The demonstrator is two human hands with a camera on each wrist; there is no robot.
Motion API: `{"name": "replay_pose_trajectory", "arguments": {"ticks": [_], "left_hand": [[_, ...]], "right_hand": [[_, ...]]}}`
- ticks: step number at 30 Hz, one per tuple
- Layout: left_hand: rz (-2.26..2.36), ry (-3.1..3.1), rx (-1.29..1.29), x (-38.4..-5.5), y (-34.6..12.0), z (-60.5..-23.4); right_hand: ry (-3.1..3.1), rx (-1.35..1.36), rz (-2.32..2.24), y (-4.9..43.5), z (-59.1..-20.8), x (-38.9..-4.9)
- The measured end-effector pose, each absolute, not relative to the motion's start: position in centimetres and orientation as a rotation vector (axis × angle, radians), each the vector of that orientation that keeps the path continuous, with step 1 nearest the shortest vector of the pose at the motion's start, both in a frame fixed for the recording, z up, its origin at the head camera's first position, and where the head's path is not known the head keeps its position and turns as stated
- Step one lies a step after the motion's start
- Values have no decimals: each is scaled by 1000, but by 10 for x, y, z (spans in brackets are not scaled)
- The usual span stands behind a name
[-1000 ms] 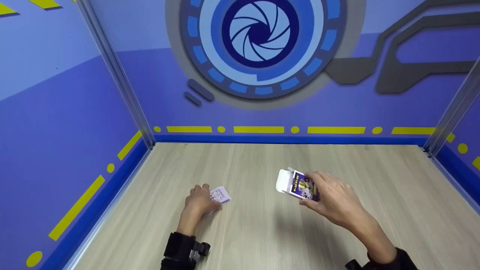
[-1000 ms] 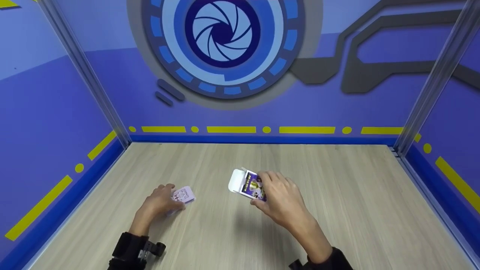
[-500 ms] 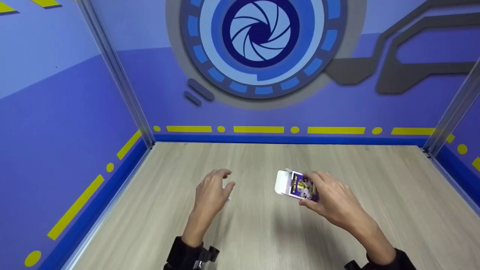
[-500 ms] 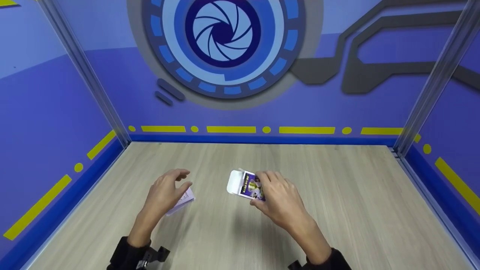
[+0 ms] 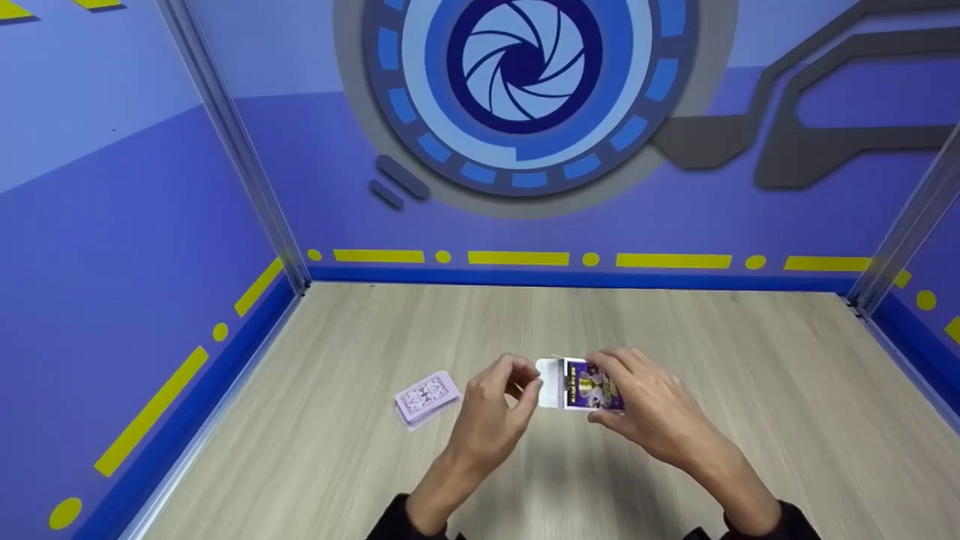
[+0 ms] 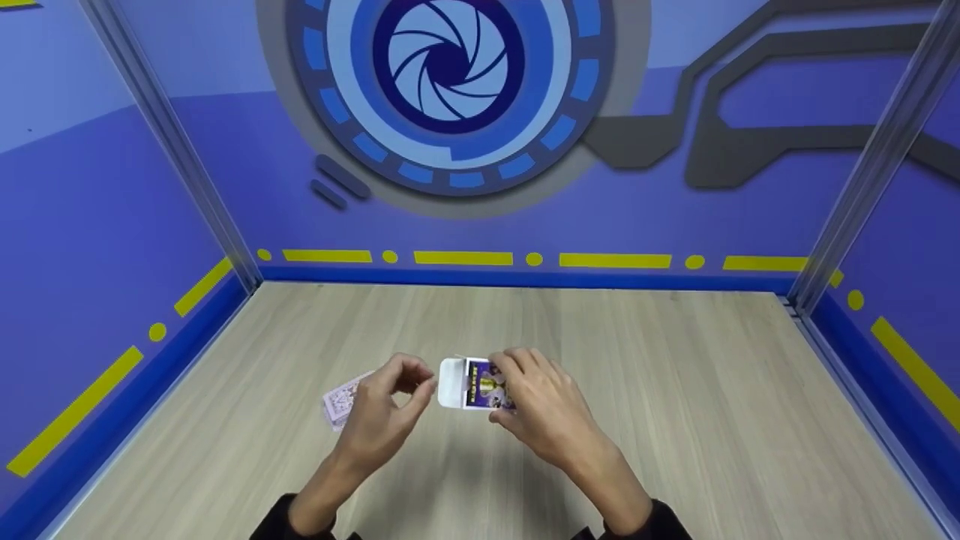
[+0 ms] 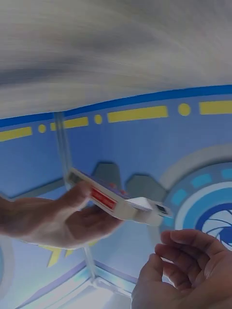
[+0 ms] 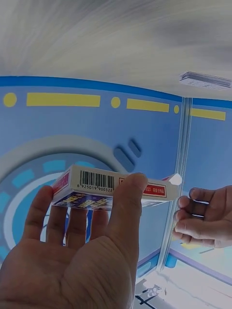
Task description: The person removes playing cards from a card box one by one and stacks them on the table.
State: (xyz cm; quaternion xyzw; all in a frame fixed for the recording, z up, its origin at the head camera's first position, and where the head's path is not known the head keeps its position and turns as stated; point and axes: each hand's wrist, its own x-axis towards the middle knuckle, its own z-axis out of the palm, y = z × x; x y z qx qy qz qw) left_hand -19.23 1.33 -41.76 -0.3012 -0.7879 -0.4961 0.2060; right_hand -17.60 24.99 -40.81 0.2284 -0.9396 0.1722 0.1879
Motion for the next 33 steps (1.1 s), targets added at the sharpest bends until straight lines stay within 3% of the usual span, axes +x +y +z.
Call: {"name": "replay_pose_trajectory", "arguments": {"ticks": [33], "left_hand": [[-1597,-2454,-663,-193,19,-430]], "right_hand": [[-2594,839,434,237,-414,-171]]}}
